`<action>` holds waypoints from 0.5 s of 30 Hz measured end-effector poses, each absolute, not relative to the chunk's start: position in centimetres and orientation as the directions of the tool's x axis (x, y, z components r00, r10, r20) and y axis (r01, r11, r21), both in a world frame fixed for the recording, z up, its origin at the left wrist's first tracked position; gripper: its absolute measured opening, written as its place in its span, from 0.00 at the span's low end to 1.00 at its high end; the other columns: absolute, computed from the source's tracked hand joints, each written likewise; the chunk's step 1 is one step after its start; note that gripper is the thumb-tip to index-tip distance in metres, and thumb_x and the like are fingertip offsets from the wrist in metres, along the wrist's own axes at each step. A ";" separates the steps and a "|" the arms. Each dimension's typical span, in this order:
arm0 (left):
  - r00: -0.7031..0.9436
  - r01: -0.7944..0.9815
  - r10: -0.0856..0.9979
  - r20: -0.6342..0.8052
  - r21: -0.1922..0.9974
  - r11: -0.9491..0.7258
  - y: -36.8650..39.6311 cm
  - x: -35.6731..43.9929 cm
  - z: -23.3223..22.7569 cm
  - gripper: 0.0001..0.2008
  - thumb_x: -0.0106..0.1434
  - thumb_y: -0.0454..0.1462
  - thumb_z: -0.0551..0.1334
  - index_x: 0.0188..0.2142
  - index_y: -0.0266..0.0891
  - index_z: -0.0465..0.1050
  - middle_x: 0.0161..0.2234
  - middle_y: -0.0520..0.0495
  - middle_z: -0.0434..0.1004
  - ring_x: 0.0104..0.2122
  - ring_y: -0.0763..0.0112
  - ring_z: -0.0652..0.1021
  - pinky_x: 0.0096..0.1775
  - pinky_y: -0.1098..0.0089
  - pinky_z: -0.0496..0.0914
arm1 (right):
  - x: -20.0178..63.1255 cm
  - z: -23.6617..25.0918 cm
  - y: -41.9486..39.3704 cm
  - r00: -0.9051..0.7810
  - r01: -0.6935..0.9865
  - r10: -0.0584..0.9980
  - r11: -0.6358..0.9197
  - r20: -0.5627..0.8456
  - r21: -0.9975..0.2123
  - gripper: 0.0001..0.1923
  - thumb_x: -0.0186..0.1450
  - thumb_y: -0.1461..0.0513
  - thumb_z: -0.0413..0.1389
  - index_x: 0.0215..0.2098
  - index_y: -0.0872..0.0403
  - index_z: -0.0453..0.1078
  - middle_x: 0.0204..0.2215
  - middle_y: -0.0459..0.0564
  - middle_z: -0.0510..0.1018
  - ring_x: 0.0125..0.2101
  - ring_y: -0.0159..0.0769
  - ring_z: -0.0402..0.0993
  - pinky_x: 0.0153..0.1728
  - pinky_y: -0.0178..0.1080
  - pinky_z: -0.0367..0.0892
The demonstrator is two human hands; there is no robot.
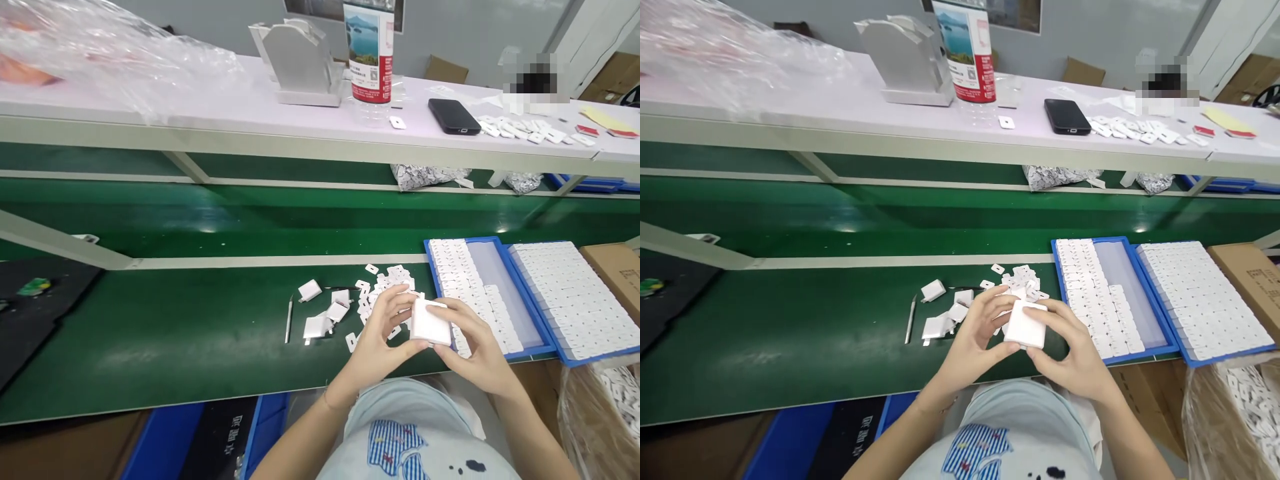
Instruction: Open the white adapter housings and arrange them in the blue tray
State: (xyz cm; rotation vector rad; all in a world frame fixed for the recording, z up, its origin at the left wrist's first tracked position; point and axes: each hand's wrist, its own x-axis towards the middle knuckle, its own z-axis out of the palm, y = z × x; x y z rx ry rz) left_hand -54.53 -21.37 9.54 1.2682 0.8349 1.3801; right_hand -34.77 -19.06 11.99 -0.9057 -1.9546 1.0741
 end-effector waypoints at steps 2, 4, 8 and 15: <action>0.063 -0.342 0.979 0.196 0.925 -0.163 -21.1 -53.9 9.5 0.34 0.56 0.42 0.74 0.58 0.51 0.60 0.51 0.44 0.75 0.53 0.61 0.77 0.53 0.61 0.74 | -34.7 12.1 -19.2 -0.469 0.240 0.831 0.446 0.299 -0.862 0.26 0.68 0.61 0.59 0.63 0.39 0.64 0.57 0.51 0.70 0.59 0.45 0.65 0.58 0.50 0.66; 0.006 -0.433 0.984 0.179 0.887 -0.159 -20.8 -53.0 9.5 0.35 0.52 0.44 0.76 0.55 0.50 0.61 0.49 0.45 0.76 0.51 0.61 0.78 0.50 0.63 0.75 | -35.1 11.8 -19.4 -0.409 0.191 0.828 0.490 0.385 -0.850 0.26 0.69 0.58 0.57 0.64 0.39 0.61 0.57 0.52 0.70 0.59 0.45 0.66 0.57 0.49 0.67; -0.066 -0.499 0.983 0.172 0.847 -0.182 -20.5 -51.4 9.7 0.34 0.50 0.44 0.77 0.52 0.48 0.63 0.47 0.46 0.78 0.49 0.62 0.79 0.47 0.65 0.76 | -36.0 10.9 -19.7 -0.295 0.155 0.784 0.604 0.547 -0.782 0.19 0.74 0.56 0.47 0.62 0.42 0.64 0.55 0.54 0.67 0.57 0.47 0.66 0.51 0.49 0.70; -0.071 -0.505 0.988 0.141 0.849 -0.157 -20.7 -49.1 10.5 0.32 0.51 0.45 0.76 0.50 0.47 0.62 0.45 0.46 0.78 0.47 0.62 0.80 0.48 0.63 0.75 | -36.0 11.3 -19.9 -0.173 0.208 0.732 0.682 0.659 -0.702 0.13 0.73 0.61 0.44 0.47 0.48 0.70 0.47 0.54 0.68 0.47 0.45 0.68 0.40 0.46 0.69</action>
